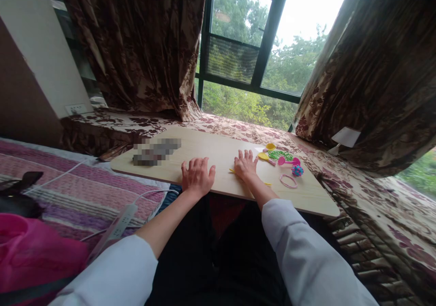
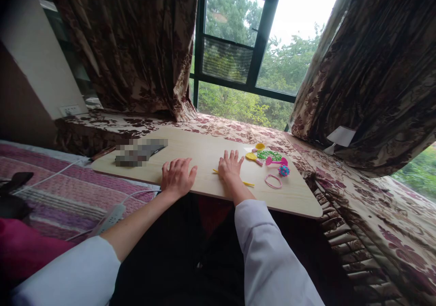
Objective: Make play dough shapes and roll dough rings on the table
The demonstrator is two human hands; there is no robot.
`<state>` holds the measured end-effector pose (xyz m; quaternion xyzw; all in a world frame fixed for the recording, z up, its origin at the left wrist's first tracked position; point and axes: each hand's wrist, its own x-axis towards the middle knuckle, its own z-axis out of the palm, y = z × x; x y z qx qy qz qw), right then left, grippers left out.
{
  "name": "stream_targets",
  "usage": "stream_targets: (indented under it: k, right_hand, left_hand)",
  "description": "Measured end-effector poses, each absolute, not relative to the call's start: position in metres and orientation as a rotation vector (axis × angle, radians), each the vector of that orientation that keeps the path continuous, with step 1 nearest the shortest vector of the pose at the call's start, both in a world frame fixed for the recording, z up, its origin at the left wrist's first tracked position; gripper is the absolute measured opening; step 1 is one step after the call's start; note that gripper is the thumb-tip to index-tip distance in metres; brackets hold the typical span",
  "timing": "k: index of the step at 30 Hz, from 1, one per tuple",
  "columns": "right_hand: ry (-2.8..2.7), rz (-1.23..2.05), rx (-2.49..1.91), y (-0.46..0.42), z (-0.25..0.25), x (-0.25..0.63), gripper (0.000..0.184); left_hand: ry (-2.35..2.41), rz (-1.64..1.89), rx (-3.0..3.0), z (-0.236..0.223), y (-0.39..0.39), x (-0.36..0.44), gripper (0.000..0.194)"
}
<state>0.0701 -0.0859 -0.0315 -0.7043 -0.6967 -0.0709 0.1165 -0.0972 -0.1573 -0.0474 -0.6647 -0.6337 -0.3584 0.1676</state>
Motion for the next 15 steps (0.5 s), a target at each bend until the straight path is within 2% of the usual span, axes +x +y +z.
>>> stream_targets:
  k: [6, 15]
  right_hand:
    - [-2.124, -0.199, -1.992, -0.107, -0.041, 0.066, 0.048]
    - [-2.015, -0.241, -2.031, -0.081, -0.035, 0.075, 0.050]
  left_hand:
    - [-1.801, -1.049, -1.896, -0.045, -0.161, -0.097, 0.041]
    - [-1.787, -1.043, -1.894, -0.047, -0.158, -0.097, 0.041]
